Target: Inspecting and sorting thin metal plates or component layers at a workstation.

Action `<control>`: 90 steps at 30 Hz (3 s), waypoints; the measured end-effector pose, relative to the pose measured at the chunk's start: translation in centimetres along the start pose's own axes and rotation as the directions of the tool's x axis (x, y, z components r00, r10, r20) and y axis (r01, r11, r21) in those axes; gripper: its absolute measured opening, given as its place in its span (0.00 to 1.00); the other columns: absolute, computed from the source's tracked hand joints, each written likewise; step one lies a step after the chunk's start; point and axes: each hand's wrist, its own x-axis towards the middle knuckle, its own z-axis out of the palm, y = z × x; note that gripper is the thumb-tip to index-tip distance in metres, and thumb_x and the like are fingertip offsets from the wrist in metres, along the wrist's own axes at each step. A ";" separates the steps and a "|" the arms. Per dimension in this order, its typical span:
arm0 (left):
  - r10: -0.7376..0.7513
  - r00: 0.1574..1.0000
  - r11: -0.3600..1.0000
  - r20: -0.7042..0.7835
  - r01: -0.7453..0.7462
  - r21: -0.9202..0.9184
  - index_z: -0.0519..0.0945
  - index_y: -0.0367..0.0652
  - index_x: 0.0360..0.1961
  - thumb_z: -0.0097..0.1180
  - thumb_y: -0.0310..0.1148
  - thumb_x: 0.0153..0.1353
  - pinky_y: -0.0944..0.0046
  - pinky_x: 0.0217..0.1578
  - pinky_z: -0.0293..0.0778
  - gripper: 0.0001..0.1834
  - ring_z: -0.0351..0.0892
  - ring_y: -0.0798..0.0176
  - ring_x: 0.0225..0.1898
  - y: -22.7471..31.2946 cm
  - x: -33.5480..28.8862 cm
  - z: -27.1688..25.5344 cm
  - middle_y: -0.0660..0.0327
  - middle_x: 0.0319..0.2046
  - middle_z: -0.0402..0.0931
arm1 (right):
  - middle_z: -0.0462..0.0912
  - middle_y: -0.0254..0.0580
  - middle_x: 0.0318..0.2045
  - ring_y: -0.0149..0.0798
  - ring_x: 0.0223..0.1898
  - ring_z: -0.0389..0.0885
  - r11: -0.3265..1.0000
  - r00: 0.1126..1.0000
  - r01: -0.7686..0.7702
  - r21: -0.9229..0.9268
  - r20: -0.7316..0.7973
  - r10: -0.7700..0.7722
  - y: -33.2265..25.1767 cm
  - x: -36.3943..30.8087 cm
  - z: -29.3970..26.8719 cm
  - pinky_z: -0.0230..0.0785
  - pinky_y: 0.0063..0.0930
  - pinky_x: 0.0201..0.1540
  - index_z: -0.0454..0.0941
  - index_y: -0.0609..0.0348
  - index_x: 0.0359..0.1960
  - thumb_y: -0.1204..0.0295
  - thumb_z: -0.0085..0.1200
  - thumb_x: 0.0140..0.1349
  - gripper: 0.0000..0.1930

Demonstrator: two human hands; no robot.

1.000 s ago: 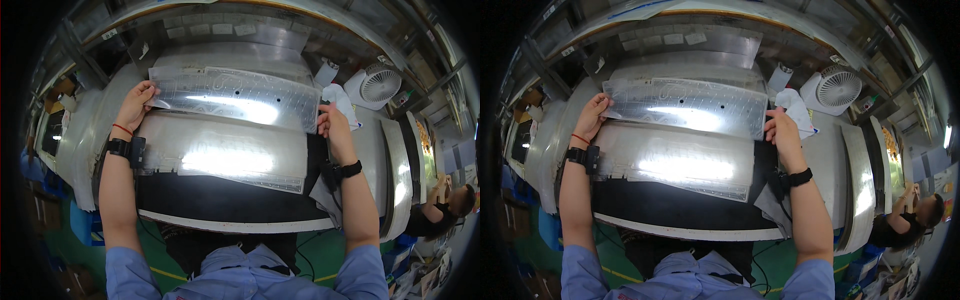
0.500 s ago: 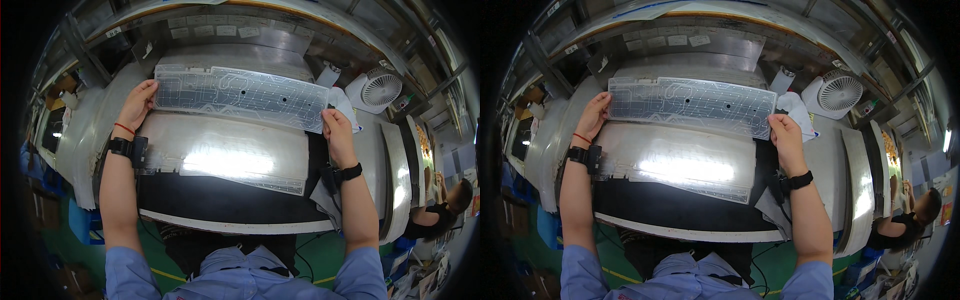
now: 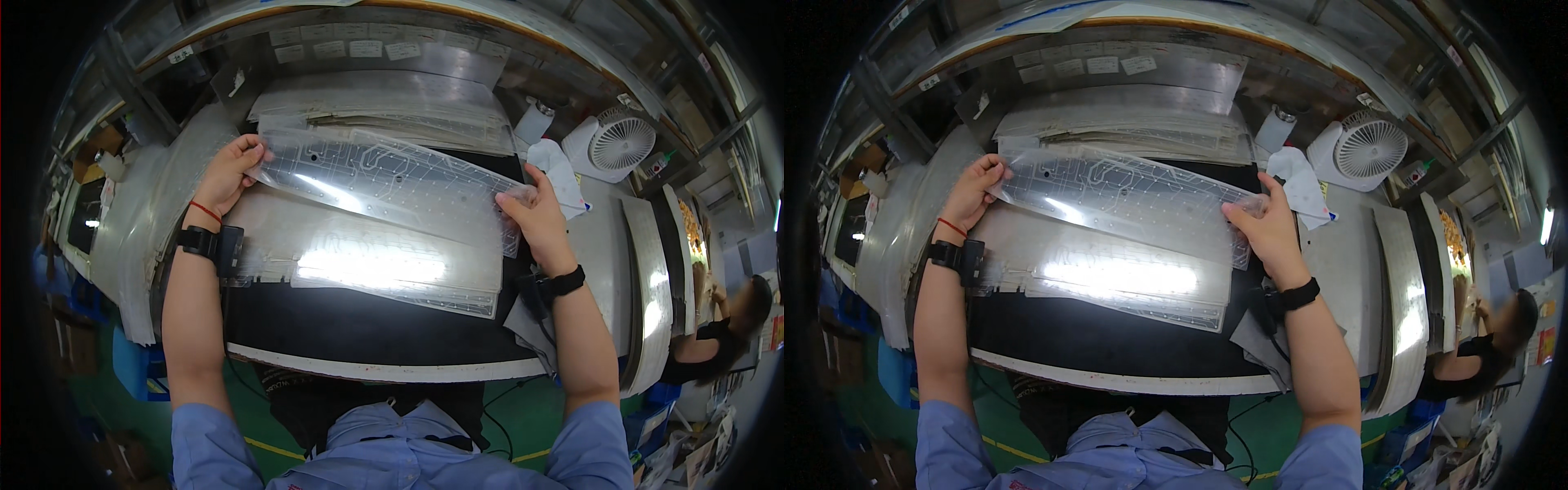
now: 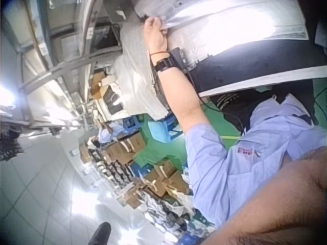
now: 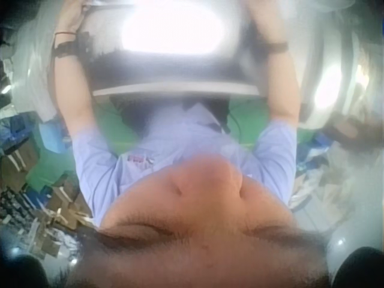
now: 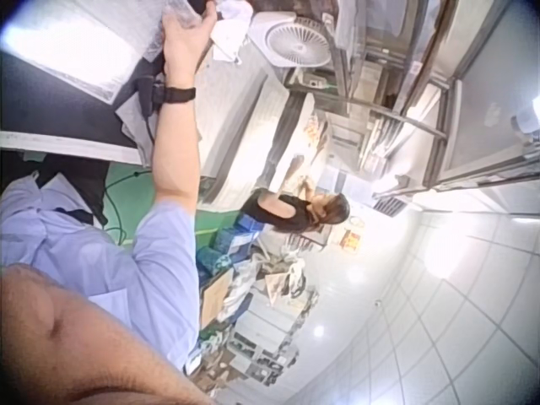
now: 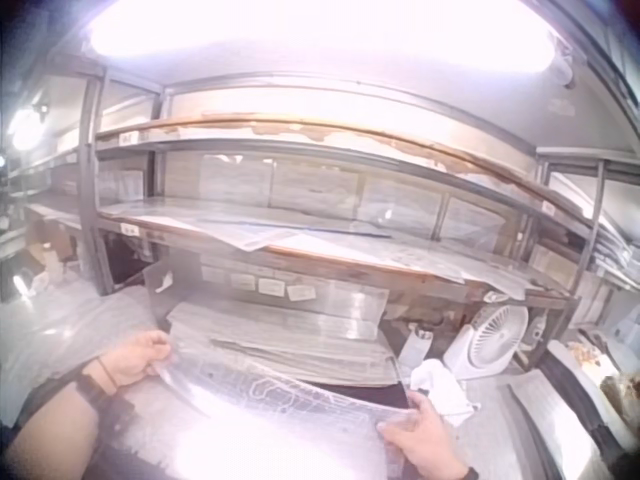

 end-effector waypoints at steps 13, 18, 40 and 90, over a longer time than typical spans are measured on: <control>-0.008 1.000 0.995 -0.018 0.010 0.099 0.74 0.48 0.44 0.48 0.35 0.70 0.80 0.20 0.55 0.06 0.65 0.83 0.22 -0.6 0.1 -1.0 0.73 0.32 0.77 | 0.82 0.47 0.38 0.47 0.42 0.78 0.501 0.851 0.156 -0.851 -0.142 -0.506 5.7 4.1 -8.7 0.68 0.41 0.44 0.82 0.59 0.41 0.66 0.57 0.59 0.12; -0.010 1.000 0.996 -0.016 0.011 0.089 0.73 0.47 0.45 0.48 0.35 0.70 0.80 0.20 0.56 0.06 0.64 0.83 0.22 -0.6 0.2 -1.0 0.73 0.32 0.77 | 0.82 0.47 0.39 0.51 0.42 0.77 0.541 0.877 0.077 -0.838 -0.201 -0.437 4.9 4.3 -8.5 0.67 0.42 0.45 0.83 0.56 0.35 0.64 0.60 0.56 0.10; -0.027 1.000 0.992 0.008 0.026 0.126 0.74 0.48 0.44 0.49 0.34 0.69 0.81 0.20 0.55 0.06 0.64 0.84 0.21 -0.9 0.4 -1.0 0.73 0.32 0.78 | 0.80 0.46 0.35 0.49 0.40 0.77 0.569 0.705 0.698 -0.436 0.558 -0.438 -1.0 -0.9 1.1 0.71 0.36 0.44 0.81 0.64 0.35 0.78 0.58 0.54 0.07; 0.160 0.984 0.956 -0.077 -0.174 -0.238 0.77 0.44 0.42 0.47 0.42 0.71 0.75 0.25 0.64 0.13 0.73 0.75 0.28 0.7 -0.5 -0.4 0.66 0.34 0.81 | 0.85 0.41 0.34 0.24 0.24 0.78 0.947 0.987 0.155 0.283 -0.093 -0.134 0.9 1.2 -2.3 0.64 0.13 0.24 0.77 0.65 0.42 0.66 0.44 0.72 0.14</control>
